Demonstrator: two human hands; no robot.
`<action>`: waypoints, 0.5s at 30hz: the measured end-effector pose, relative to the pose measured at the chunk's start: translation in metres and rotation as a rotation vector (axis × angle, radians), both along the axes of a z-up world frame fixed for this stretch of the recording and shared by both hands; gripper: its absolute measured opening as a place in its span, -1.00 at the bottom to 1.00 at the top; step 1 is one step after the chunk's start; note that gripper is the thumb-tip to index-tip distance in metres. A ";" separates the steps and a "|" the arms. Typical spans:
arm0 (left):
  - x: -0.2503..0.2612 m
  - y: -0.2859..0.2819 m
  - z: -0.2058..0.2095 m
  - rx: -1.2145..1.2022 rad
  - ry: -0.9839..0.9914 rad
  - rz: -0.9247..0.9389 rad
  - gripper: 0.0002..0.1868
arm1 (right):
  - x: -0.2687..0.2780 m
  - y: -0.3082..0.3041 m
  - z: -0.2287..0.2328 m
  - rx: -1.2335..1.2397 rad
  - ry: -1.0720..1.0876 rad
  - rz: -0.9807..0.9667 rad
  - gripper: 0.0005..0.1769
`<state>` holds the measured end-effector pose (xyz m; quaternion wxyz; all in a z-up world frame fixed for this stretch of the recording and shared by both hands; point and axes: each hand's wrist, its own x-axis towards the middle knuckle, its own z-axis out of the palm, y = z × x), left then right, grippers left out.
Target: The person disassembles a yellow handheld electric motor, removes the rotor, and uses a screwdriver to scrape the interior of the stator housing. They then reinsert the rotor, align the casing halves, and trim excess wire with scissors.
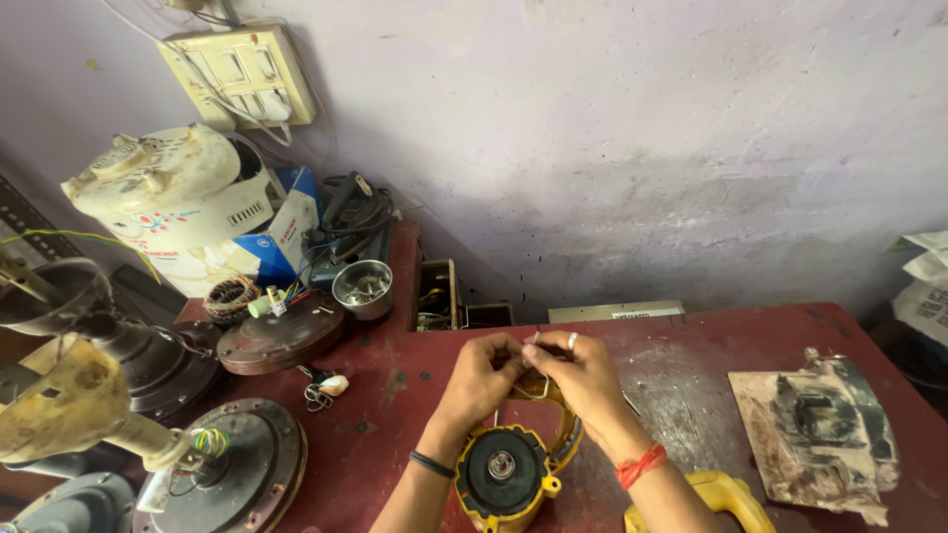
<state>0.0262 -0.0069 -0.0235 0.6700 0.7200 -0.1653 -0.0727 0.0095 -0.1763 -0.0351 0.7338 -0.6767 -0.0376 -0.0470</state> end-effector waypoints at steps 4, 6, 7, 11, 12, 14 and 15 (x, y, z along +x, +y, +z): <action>-0.004 -0.003 0.007 0.112 -0.010 0.015 -0.88 | 0.003 0.000 -0.007 0.195 0.077 -0.102 -0.89; -0.006 -0.004 0.011 0.135 -0.012 0.022 -0.88 | 0.004 0.001 -0.012 0.158 0.075 -0.146 -0.90; -0.006 -0.004 0.012 0.118 0.033 0.020 -0.88 | 0.006 0.002 -0.015 0.139 0.041 -0.195 -0.91; -0.008 -0.004 0.016 0.196 -0.053 0.042 -0.87 | 0.017 -0.008 -0.015 0.169 -0.043 -0.492 -0.86; -0.010 -0.004 0.015 0.166 -0.035 0.014 -0.85 | 0.019 -0.017 -0.012 0.202 -0.051 -0.594 -0.83; -0.010 0.006 0.015 0.115 -0.004 -0.036 -0.81 | 0.018 -0.045 -0.002 0.272 -0.102 -0.635 -0.76; -0.009 0.011 0.013 0.084 0.010 -0.014 -0.78 | 0.013 -0.053 -0.001 0.176 -0.120 -0.594 -0.75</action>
